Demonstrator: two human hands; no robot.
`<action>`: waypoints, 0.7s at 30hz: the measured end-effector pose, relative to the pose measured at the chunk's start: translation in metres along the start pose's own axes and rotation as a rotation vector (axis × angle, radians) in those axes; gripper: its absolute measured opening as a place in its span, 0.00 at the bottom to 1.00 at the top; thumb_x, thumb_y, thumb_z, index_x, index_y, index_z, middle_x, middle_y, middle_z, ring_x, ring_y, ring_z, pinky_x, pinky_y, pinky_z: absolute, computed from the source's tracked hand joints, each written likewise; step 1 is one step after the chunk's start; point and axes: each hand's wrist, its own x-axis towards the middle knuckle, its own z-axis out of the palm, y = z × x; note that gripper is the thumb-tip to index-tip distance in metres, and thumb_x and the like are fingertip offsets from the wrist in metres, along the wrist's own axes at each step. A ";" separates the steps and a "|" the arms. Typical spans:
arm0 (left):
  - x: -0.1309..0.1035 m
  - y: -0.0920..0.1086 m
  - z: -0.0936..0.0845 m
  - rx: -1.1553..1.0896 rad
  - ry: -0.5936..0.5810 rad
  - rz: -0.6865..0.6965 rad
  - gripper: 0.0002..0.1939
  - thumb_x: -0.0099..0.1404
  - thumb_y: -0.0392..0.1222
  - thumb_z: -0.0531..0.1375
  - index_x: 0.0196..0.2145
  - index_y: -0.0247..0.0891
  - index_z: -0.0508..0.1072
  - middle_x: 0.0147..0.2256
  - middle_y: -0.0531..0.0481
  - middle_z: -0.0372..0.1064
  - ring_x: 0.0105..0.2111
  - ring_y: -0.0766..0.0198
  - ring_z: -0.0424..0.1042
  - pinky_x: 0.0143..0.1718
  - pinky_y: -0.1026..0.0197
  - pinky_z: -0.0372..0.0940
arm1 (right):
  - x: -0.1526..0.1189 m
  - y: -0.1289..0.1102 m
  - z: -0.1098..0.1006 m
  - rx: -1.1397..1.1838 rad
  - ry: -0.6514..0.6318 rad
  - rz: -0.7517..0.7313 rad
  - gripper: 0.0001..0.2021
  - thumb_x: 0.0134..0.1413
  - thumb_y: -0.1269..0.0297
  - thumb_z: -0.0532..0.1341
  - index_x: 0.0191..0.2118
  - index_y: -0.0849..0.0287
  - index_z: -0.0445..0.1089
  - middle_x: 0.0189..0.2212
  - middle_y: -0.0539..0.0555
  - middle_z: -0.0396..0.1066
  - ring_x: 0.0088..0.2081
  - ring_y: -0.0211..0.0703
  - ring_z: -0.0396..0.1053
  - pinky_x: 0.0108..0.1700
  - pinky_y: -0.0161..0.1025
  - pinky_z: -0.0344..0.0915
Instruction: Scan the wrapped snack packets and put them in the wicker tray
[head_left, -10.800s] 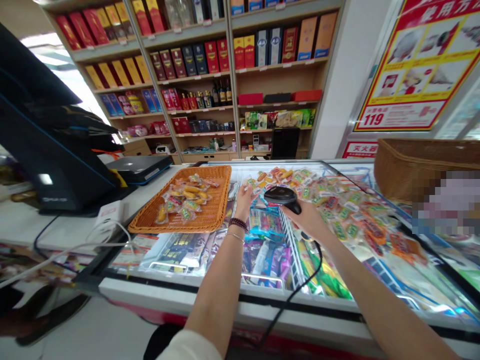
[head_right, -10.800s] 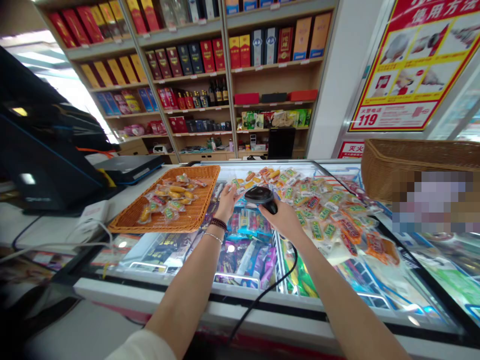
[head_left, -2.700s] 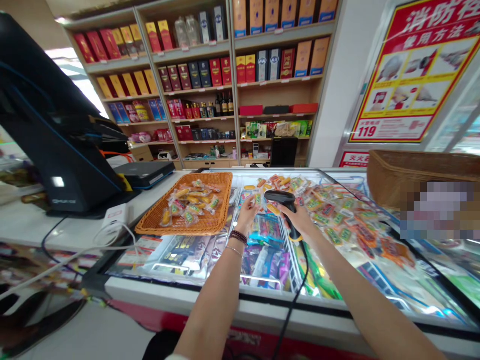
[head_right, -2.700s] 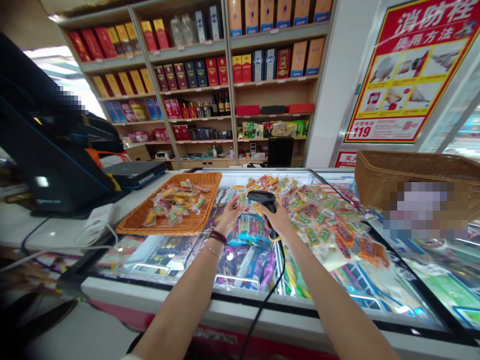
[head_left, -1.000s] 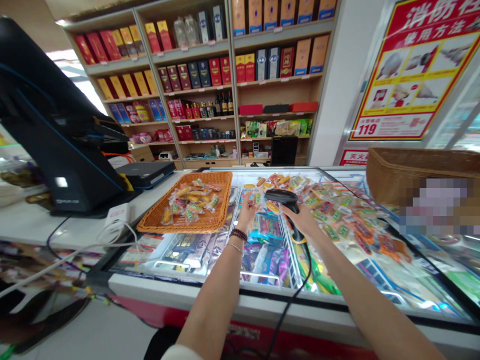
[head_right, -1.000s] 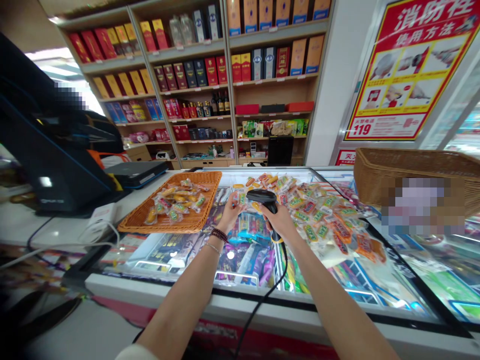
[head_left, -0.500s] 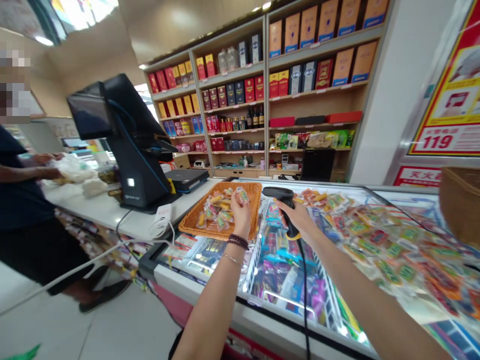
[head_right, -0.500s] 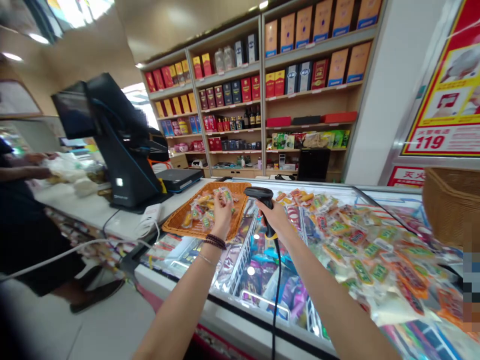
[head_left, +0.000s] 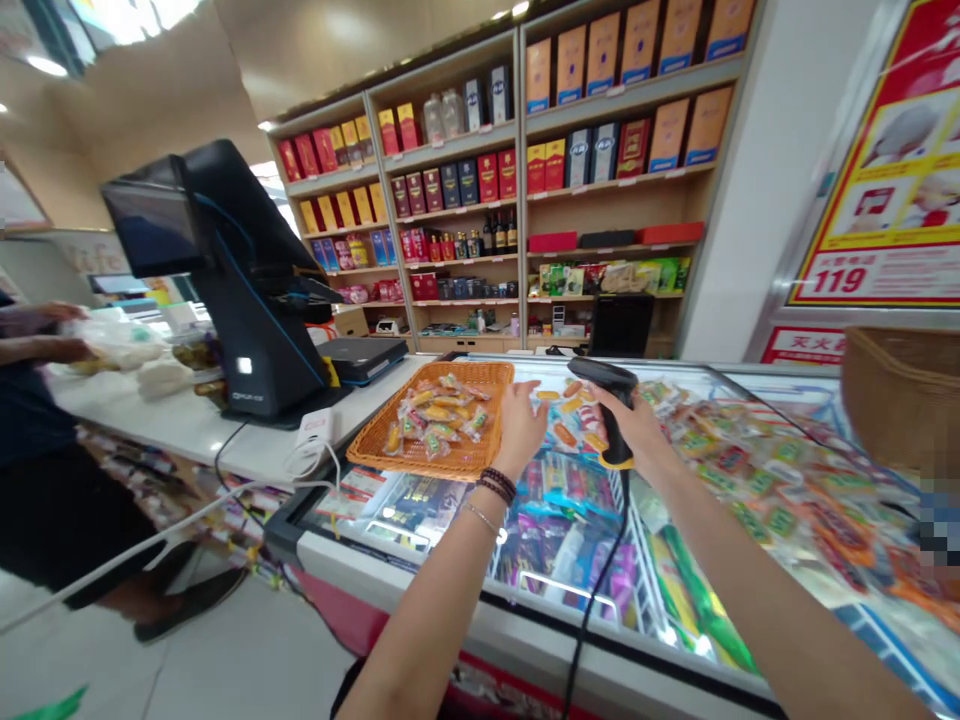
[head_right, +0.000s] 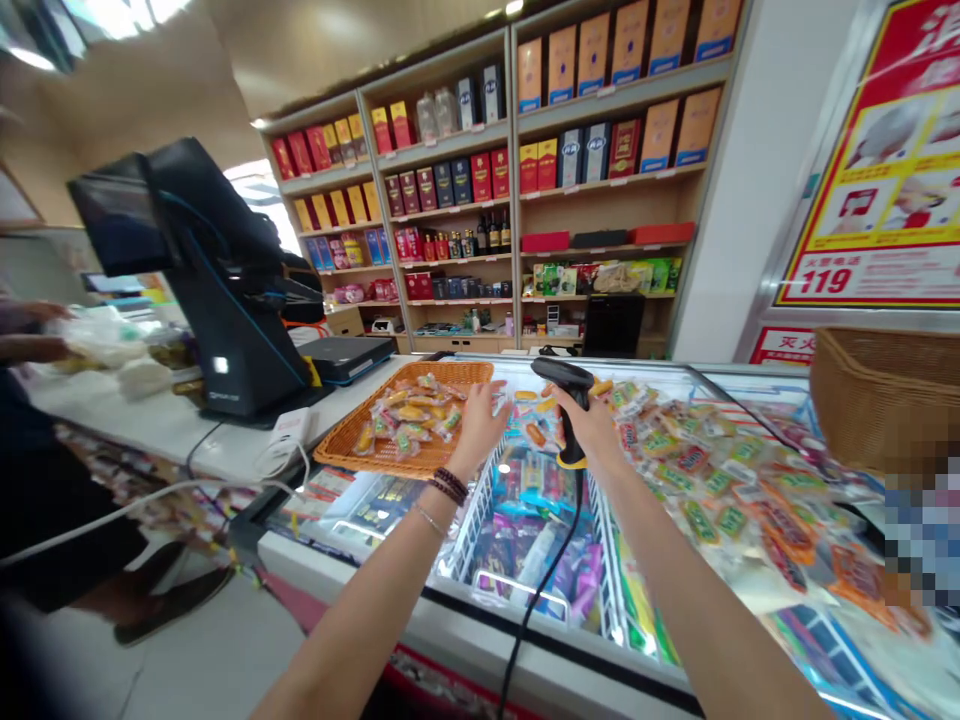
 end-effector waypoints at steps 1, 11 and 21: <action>0.000 0.008 0.019 0.020 -0.077 0.003 0.19 0.67 0.38 0.58 0.55 0.38 0.71 0.52 0.38 0.69 0.56 0.52 0.68 0.61 0.52 0.60 | -0.002 -0.003 -0.015 0.007 0.045 -0.005 0.21 0.43 0.48 0.73 0.26 0.56 0.64 0.16 0.46 0.65 0.13 0.34 0.60 0.13 0.33 0.57; -0.043 0.019 0.105 0.384 -0.408 0.135 0.25 0.71 0.50 0.58 0.63 0.42 0.66 0.60 0.39 0.67 0.61 0.45 0.63 0.62 0.42 0.57 | -0.028 0.021 -0.074 -0.061 0.263 0.029 0.22 0.41 0.46 0.73 0.26 0.55 0.64 0.18 0.47 0.66 0.14 0.35 0.61 0.15 0.35 0.56; -0.044 0.028 0.112 0.181 -0.431 0.168 0.14 0.67 0.49 0.62 0.44 0.37 0.77 0.45 0.36 0.75 0.50 0.43 0.74 0.57 0.44 0.63 | -0.030 0.030 -0.068 -0.092 0.226 0.016 0.22 0.40 0.44 0.73 0.25 0.54 0.63 0.17 0.46 0.65 0.14 0.35 0.60 0.15 0.36 0.56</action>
